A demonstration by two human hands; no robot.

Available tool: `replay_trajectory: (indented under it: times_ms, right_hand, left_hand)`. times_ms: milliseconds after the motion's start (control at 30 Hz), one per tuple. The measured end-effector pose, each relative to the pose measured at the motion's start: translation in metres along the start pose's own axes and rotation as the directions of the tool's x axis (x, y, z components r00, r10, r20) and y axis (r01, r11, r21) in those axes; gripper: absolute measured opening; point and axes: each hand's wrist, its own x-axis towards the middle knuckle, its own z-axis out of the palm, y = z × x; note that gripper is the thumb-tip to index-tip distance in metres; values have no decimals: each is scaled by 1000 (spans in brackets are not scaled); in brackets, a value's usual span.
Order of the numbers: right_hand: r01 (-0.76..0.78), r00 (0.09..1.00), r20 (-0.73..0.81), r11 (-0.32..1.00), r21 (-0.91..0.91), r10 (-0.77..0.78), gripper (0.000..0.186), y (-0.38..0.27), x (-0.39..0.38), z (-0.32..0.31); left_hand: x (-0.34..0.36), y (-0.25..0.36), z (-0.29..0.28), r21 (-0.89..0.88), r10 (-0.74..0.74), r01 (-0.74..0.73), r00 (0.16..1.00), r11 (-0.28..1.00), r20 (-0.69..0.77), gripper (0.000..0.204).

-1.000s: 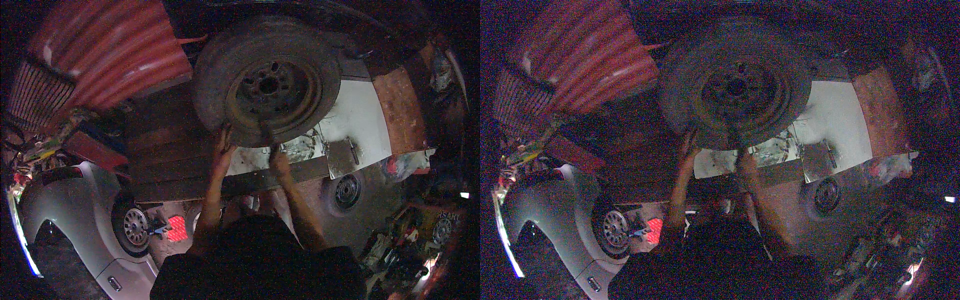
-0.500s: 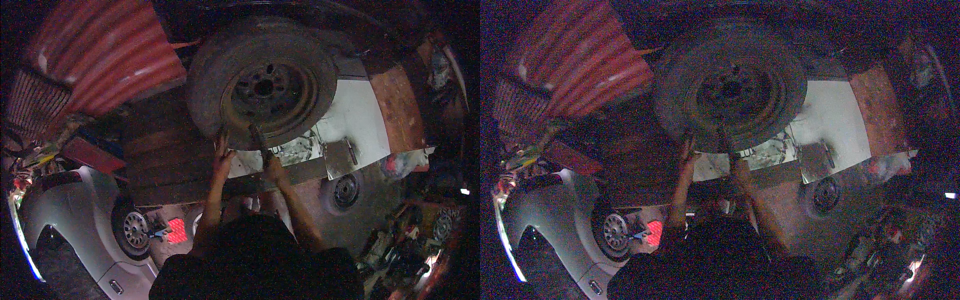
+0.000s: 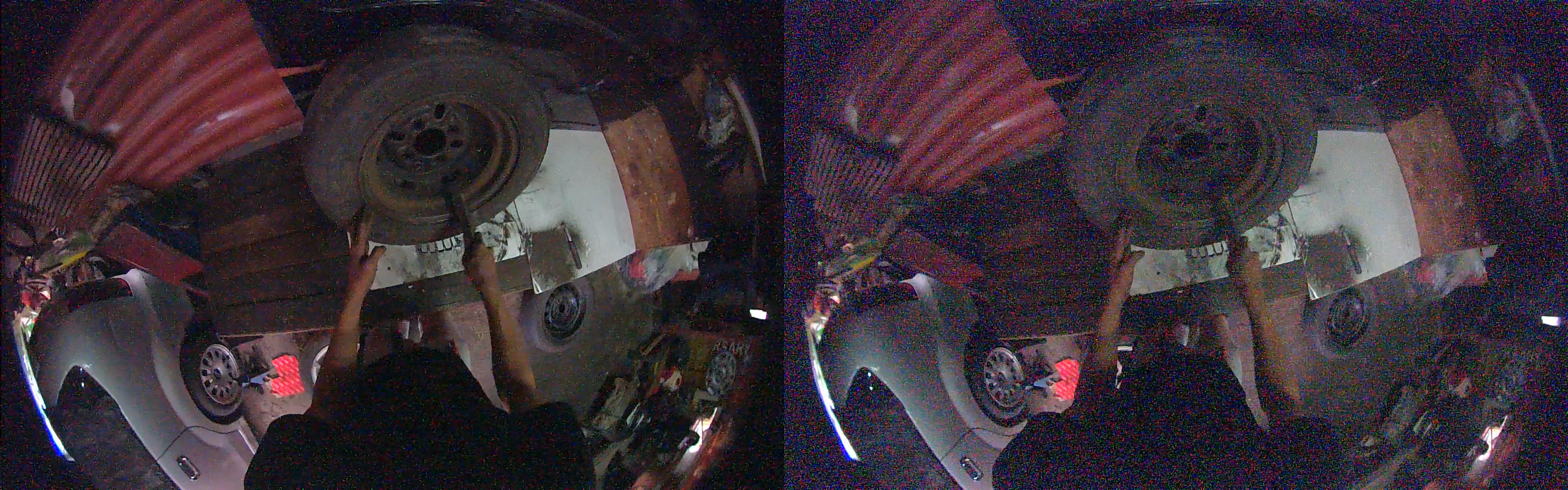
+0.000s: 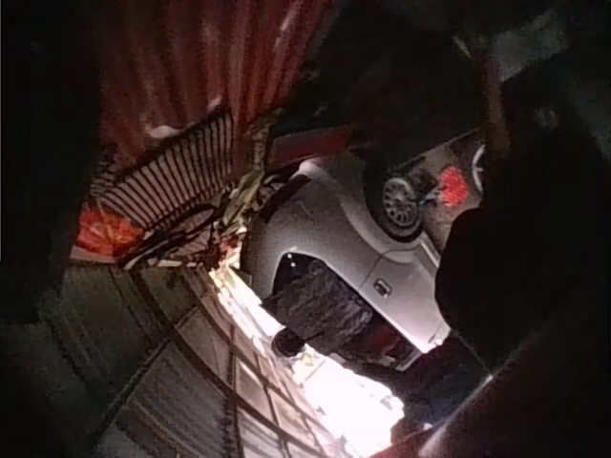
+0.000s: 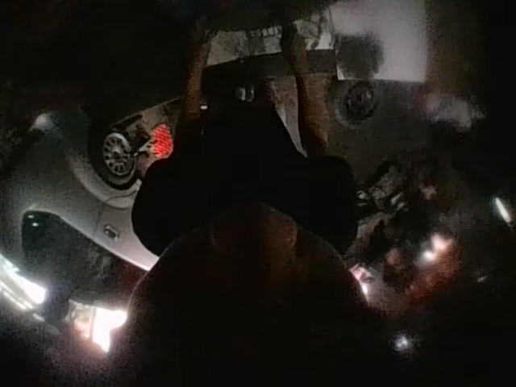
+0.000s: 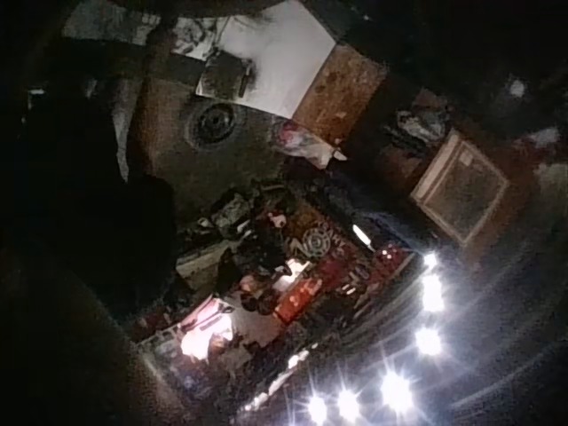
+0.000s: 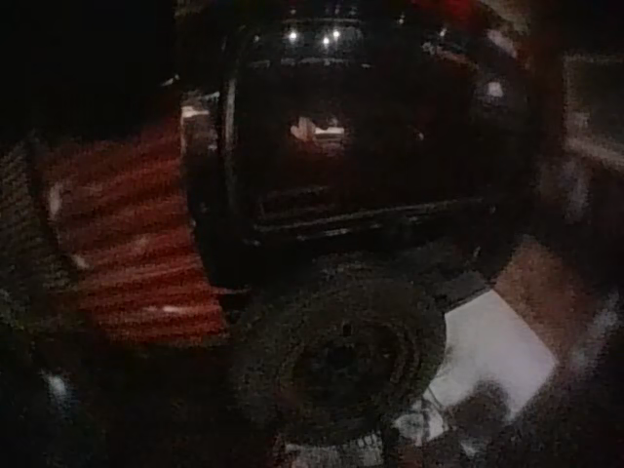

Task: The person removes a tire from a car wheel hub, places it on the floor, and then picks up a new tire with a silver rim. They mount the new tire onto the hub and begin tightening the lug nuts by hand.

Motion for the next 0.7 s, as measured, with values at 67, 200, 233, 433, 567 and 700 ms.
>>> replay_trajectory:
  times_ms: [67, 200, 233, 433, 567, 700]
  right_hand:
    - [41, 992, -119, 999, 26, -38, 39, 52, -14, 49]
    - [77, 980, -191, 984, 162, -45, 45, 20, -7, 64]
    - [65, 979, -202, 985, 162, -31, 46, -3, -3, 37]
    - [79, 931, -357, 920, 384, 69, 44, -55, -19, -35]
    - [-103, 979, 7, 457, 883, 206, 53, -130, -19, -62]
    - [-310, 944, 254, 297, 903, 212, 60, -168, -5, -39]
  left_hand:
    - [-3, 0, 22, -136, 32, -23, 997, 990, 64, 85]
    - [2, -11, 17, 188, 213, -214, 977, 959, 27, 85]
    - [8, -38, 8, 174, 205, -201, 979, 964, -7, 85]
    - [-7, -11, 17, 75, 169, -170, 985, 983, 21, 85]
    - [-3, -18, 12, -35, 63, -61, 997, 998, 48, 83]
    - [0, -34, 3, -62, 174, -170, 983, 983, 57, 83]
